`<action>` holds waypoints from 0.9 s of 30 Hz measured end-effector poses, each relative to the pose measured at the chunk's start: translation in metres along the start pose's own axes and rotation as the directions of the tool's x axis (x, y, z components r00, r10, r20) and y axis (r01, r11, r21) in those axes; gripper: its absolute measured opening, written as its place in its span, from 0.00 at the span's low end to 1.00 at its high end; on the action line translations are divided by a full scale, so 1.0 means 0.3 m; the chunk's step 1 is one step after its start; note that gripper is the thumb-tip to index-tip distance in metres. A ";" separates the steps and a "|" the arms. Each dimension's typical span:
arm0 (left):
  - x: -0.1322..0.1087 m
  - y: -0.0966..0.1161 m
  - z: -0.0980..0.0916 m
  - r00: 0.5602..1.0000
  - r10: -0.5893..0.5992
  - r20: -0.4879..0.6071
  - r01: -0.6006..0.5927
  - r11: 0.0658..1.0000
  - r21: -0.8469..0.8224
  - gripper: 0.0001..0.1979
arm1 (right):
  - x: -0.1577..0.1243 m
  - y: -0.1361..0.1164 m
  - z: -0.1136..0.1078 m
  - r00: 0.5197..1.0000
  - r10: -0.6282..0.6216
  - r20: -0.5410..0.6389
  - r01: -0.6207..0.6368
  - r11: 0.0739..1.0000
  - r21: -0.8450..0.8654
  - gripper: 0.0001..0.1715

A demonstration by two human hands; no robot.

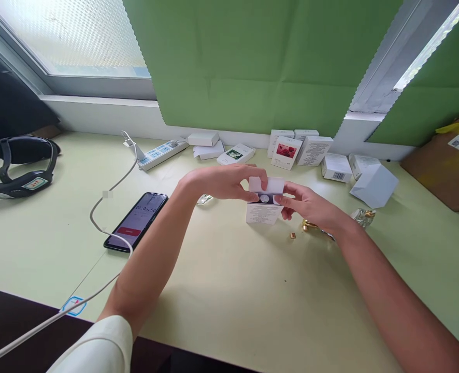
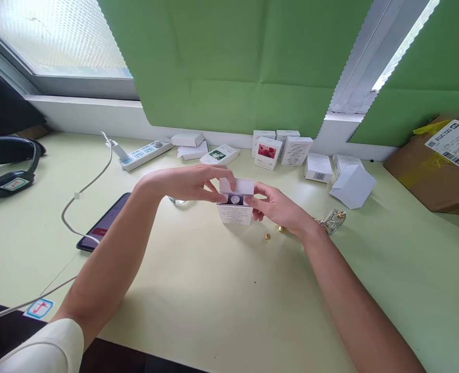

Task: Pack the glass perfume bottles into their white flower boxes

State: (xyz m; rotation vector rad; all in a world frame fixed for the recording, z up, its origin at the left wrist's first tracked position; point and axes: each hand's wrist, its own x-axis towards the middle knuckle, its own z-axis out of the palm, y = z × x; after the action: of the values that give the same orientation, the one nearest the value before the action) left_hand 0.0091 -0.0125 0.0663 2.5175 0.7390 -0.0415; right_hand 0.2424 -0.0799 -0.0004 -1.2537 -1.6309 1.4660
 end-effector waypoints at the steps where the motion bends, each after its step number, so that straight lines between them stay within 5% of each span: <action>1: -0.003 0.002 -0.003 1.000 0.003 -0.003 -0.003 1.000 -0.010 0.14 | -0.002 -0.001 -0.002 1.000 -0.004 -0.002 0.004 1.000 0.002 0.21; 15: -0.003 0.006 0.001 1.000 -0.011 0.025 0.012 0.999 -0.042 0.14 | 0.002 -0.005 0.013 1.000 -0.021 0.005 0.021 1.000 0.014 0.20; 23: -0.017 0.015 -0.015 0.993 0.035 -0.115 -0.050 0.990 -0.134 0.14 | 0.001 -0.011 0.026 0.996 0.005 -0.093 -0.009 0.999 -0.037 0.25; 27: -0.008 0.006 -0.004 0.998 0.016 -0.060 -0.024 0.989 -0.144 0.13 | -0.001 -0.024 0.032 0.988 -0.031 -0.148 0.023 0.998 -0.060 0.25</action>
State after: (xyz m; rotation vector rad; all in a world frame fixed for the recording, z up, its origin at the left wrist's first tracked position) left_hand 0.0078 -0.0145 0.0685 2.3960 0.7132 0.0903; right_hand 0.2320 -0.0836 0.0045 -1.3343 -1.5943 1.2851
